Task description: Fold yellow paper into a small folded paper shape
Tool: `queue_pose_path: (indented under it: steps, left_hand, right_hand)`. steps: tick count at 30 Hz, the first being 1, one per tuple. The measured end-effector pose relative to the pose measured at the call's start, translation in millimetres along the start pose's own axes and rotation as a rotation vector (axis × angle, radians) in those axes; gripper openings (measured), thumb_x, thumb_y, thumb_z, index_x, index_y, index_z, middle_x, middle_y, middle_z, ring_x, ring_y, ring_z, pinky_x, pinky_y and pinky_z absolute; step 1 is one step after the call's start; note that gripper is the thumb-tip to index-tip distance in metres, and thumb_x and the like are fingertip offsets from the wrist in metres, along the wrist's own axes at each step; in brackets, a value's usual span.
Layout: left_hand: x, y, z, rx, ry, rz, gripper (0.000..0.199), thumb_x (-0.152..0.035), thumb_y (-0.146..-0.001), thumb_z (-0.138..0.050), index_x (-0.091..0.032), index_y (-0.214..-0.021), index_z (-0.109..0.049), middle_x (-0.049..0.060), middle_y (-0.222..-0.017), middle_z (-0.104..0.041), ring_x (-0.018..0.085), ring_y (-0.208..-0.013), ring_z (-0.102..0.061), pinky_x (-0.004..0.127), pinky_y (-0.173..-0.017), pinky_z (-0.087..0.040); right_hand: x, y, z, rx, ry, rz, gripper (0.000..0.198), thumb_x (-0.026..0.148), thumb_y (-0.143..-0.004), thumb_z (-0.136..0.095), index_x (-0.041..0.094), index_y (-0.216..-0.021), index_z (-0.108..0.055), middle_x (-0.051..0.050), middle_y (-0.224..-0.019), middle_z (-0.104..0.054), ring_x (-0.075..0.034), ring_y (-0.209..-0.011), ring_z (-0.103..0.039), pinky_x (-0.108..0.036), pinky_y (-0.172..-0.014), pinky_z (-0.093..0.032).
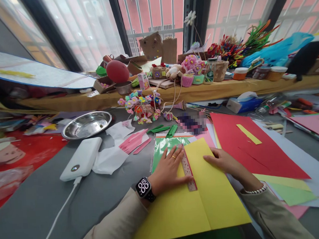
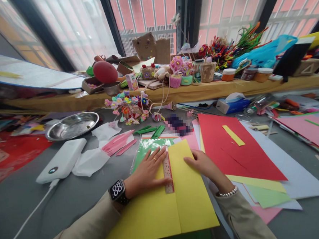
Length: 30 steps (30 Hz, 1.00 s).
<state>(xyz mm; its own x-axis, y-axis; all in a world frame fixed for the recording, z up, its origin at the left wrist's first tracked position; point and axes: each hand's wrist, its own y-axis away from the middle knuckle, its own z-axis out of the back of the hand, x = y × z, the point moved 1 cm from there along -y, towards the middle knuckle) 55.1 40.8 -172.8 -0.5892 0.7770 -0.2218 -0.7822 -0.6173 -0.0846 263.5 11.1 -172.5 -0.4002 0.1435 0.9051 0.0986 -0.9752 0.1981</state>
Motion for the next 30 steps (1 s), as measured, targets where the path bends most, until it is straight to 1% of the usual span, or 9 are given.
queue_pose_path:
  steps: [5, 10, 14, 18, 20, 24, 26, 30]
  left_hand:
    - [-1, 0, 0, 0.006, -0.010, 0.009, 0.081, -0.068, -0.068, -0.026, -0.017, -0.130, -0.015, 0.008, -0.137, -0.011, 0.026, -0.124, -0.009, 0.045, -0.100, -0.007]
    - [-1, -1, 0, -0.006, -0.018, 0.012, 0.080, -0.067, -0.068, -0.026, -0.016, -0.129, -0.016, 0.008, -0.137, -0.012, 0.026, -0.124, -0.009, 0.044, -0.100, -0.007]
    - [-1, -1, -1, -0.008, -0.024, 0.006, 0.079, -0.066, -0.069, -0.027, -0.017, -0.129, -0.017, 0.008, -0.137, -0.013, 0.026, -0.124, -0.009, 0.045, -0.100, -0.007]
    - [0, 0, -1, -0.010, -0.030, 0.007, 0.078, -0.066, -0.070, -0.026, -0.017, -0.129, -0.016, 0.008, -0.137, -0.013, 0.026, -0.124, -0.009, 0.045, -0.100, -0.007]
    - [0, 0, -1, -0.011, -0.034, 0.006, 0.078, -0.065, -0.070, -0.026, -0.017, -0.129, -0.016, 0.008, -0.137, -0.013, 0.026, -0.124, -0.009, 0.045, -0.100, -0.007]
    - [-1, 1, -1, -0.016, -0.039, 0.000, 0.077, -0.064, -0.070, -0.026, -0.016, -0.129, -0.015, 0.008, -0.137, -0.014, 0.026, -0.124, -0.008, 0.045, -0.100, -0.008]
    - [-1, 1, -1, -0.017, -0.038, 0.001, 0.078, -0.065, -0.070, -0.026, -0.015, -0.129, -0.015, 0.009, -0.136, -0.014, 0.026, -0.124, -0.009, 0.045, -0.100, -0.008]
    - [-1, 1, -1, -0.017, -0.033, 0.002, 0.079, -0.065, -0.070, -0.026, -0.014, -0.129, -0.017, 0.010, -0.136, -0.015, 0.026, -0.124, -0.010, 0.046, -0.100, -0.008]
  right_hand:
    - [0, 0, 0, 0.005, -0.005, 0.012, 0.035, 0.035, -0.069, -0.046, 0.014, -0.096, -0.055, -0.007, -0.090, -0.063, -0.020, -0.071, -0.060, -0.026, -0.055, -0.046]
    - [1, 0, 0, -0.018, 0.012, 0.011, 0.029, 0.032, -0.069, -0.047, 0.014, -0.090, -0.056, -0.007, -0.085, -0.063, -0.020, -0.067, -0.059, -0.026, -0.052, -0.045]
    - [1, 1, 0, -0.016, 0.020, 0.002, 0.028, 0.034, -0.069, -0.047, 0.015, -0.089, -0.055, -0.007, -0.086, -0.063, -0.020, -0.069, -0.059, -0.026, -0.054, -0.045]
    - [1, -1, 0, -0.011, 0.064, 0.016, 0.030, 0.037, -0.071, -0.044, 0.015, -0.087, -0.055, -0.006, -0.083, -0.063, -0.019, -0.067, -0.059, -0.025, -0.053, -0.043]
    - [5, -3, 1, -0.046, 0.146, 0.044, 0.030, 0.038, -0.071, -0.043, 0.015, -0.086, -0.056, -0.006, -0.080, -0.064, -0.018, -0.066, -0.058, -0.025, -0.052, -0.042]
    - [26, -13, 3, -0.166, 0.432, 0.116, 0.025, 0.034, -0.069, -0.045, 0.017, -0.082, -0.058, -0.005, -0.079, -0.063, -0.017, -0.063, -0.055, -0.024, -0.052, -0.037]
    - [40, -19, 4, -0.170, 0.577, 0.143, 0.021, 0.033, -0.069, -0.046, 0.018, -0.077, -0.058, -0.005, -0.075, -0.063, -0.017, -0.063, -0.054, -0.024, -0.052, -0.035]
    - [61, -30, 5, -0.161, 0.830, 0.117, 0.017, 0.032, -0.068, -0.047, 0.018, -0.065, -0.056, -0.006, -0.066, -0.061, -0.018, -0.060, -0.053, -0.025, -0.047, -0.030]
